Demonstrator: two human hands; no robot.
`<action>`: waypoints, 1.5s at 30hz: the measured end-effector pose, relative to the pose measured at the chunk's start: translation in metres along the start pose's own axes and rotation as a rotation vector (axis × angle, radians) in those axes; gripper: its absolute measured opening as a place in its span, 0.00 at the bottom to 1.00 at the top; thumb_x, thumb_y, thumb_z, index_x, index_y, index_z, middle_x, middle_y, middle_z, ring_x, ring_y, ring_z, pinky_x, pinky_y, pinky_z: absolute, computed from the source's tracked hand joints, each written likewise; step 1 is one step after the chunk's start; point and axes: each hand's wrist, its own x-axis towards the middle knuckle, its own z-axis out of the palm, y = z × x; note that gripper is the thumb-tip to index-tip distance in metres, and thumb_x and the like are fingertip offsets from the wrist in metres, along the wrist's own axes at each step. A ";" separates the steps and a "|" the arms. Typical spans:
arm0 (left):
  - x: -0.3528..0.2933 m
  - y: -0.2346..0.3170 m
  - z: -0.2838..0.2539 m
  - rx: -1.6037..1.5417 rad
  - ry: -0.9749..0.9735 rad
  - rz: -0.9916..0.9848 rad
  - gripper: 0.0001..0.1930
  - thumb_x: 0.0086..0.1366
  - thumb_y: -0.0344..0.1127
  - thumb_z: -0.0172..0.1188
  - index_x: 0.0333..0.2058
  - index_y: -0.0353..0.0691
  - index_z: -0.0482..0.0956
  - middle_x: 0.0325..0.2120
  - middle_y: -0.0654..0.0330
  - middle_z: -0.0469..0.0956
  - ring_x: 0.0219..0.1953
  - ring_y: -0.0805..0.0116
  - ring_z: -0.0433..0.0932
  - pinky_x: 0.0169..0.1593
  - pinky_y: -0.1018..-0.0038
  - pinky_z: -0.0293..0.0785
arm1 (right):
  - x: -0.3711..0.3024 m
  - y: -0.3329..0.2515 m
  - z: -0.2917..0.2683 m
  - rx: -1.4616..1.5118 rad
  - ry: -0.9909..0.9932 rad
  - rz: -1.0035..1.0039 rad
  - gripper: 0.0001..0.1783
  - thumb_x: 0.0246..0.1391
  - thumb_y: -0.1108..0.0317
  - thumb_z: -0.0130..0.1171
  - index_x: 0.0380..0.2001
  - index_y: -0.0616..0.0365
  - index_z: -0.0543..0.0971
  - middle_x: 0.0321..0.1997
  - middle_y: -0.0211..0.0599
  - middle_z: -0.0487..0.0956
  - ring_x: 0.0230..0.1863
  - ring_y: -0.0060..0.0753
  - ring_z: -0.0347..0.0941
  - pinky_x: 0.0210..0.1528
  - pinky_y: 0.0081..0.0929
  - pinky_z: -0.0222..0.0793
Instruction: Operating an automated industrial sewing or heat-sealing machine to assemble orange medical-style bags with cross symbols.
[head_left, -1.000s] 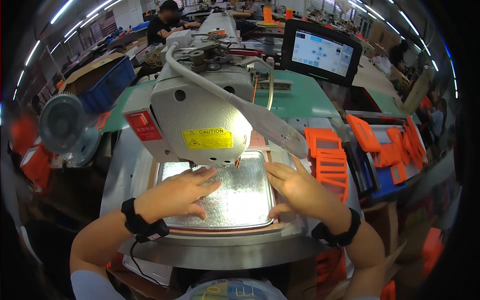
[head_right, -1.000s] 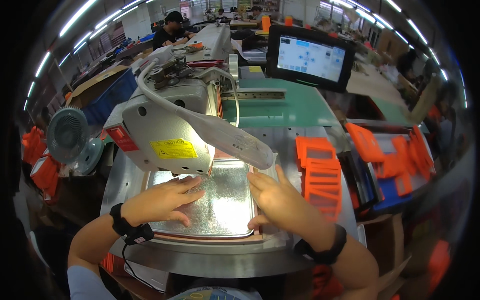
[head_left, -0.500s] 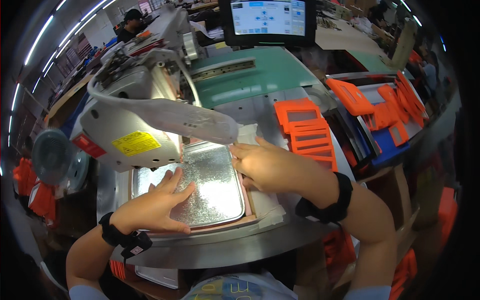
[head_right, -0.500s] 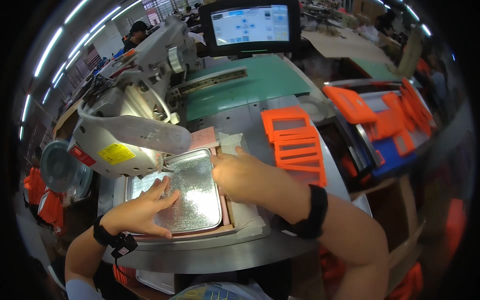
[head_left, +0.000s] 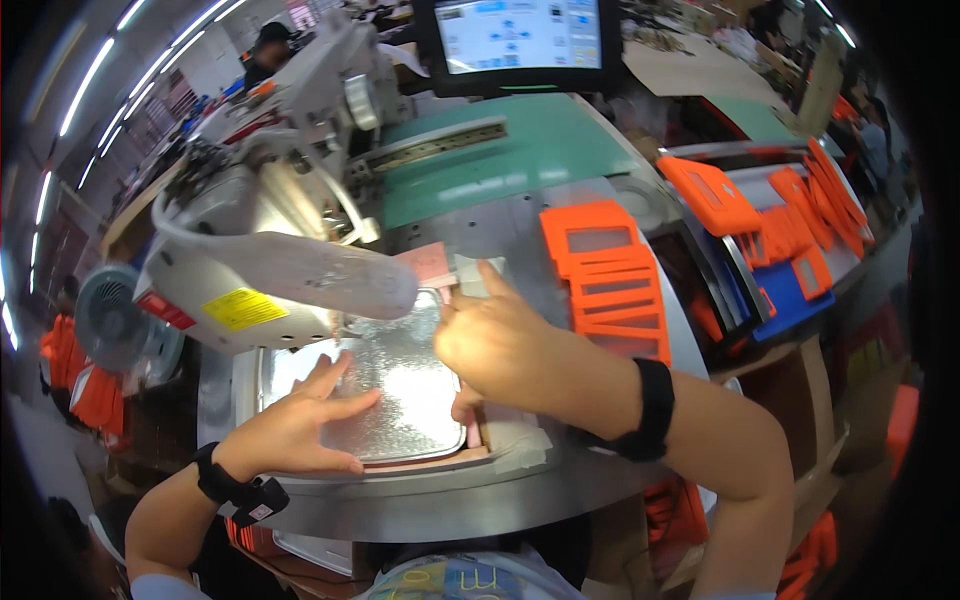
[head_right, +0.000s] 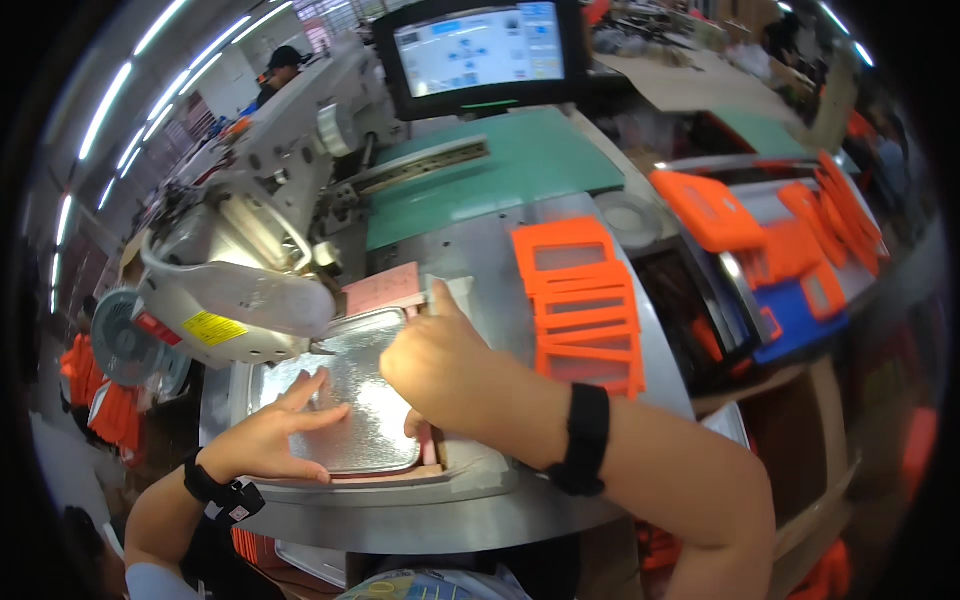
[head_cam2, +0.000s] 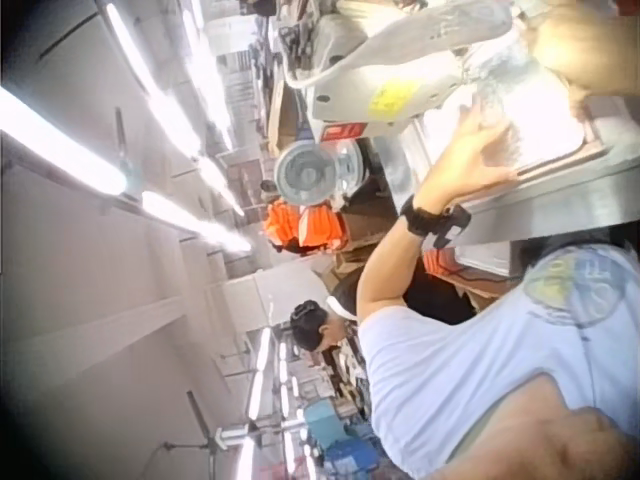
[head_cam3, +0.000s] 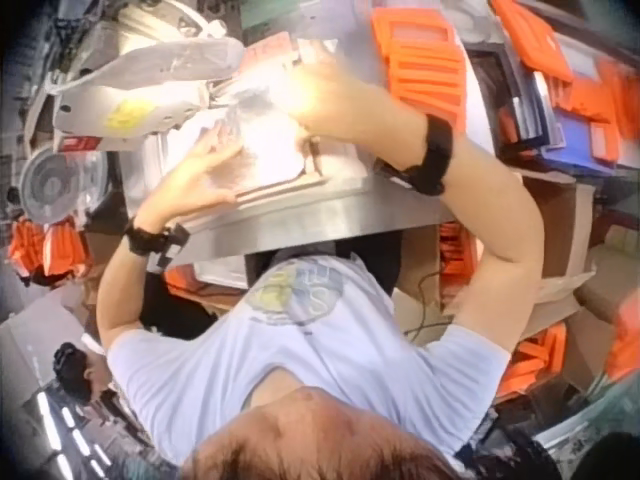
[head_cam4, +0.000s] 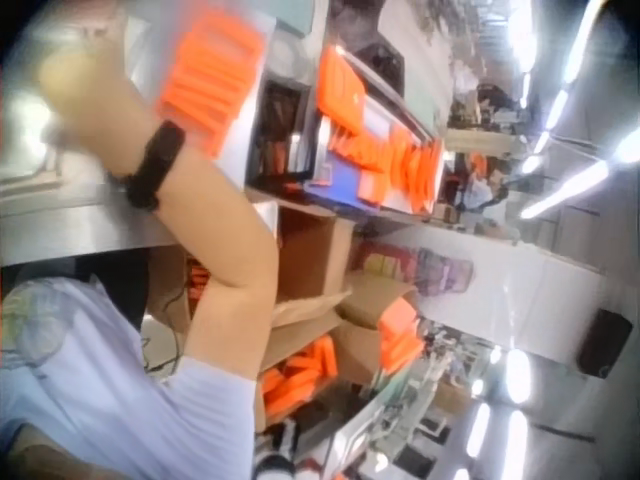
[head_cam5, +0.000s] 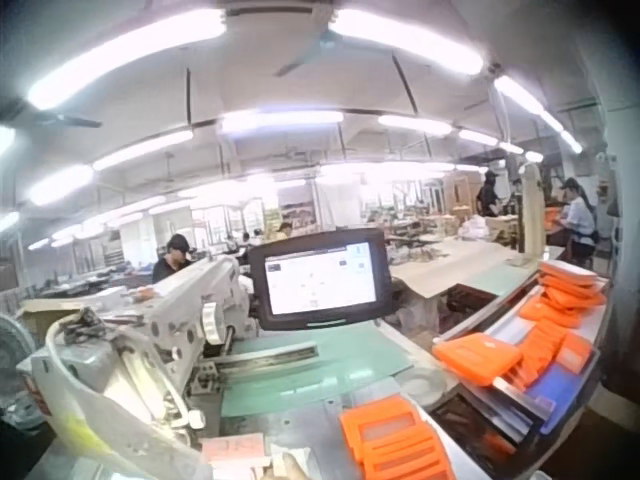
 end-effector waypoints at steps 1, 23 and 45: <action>-0.001 0.003 0.000 0.023 -0.006 -0.012 0.45 0.48 0.54 0.75 0.65 0.55 0.67 0.69 0.29 0.41 0.71 0.29 0.41 0.70 0.55 0.49 | -0.002 -0.005 0.002 -0.041 0.026 0.001 0.35 0.25 0.47 0.76 0.33 0.65 0.82 0.36 0.42 0.81 0.49 0.42 0.76 0.66 0.63 0.53; 0.003 0.016 0.006 -0.088 -0.052 -0.174 0.39 0.56 0.57 0.67 0.66 0.62 0.65 0.70 0.31 0.35 0.69 0.20 0.29 0.62 0.26 0.44 | 0.013 -0.020 -0.022 -0.223 -0.277 0.078 0.62 0.28 0.40 0.74 0.57 0.83 0.65 0.65 0.67 0.64 0.70 0.56 0.58 0.64 0.39 0.67; 0.005 0.014 0.010 -0.057 -0.008 -0.138 0.40 0.53 0.54 0.70 0.65 0.60 0.66 0.68 0.29 0.39 0.67 0.15 0.35 0.55 0.20 0.51 | 0.008 -0.026 -0.008 -0.266 -0.188 0.110 0.64 0.22 0.37 0.73 0.57 0.79 0.67 0.67 0.61 0.63 0.72 0.48 0.56 0.73 0.58 0.42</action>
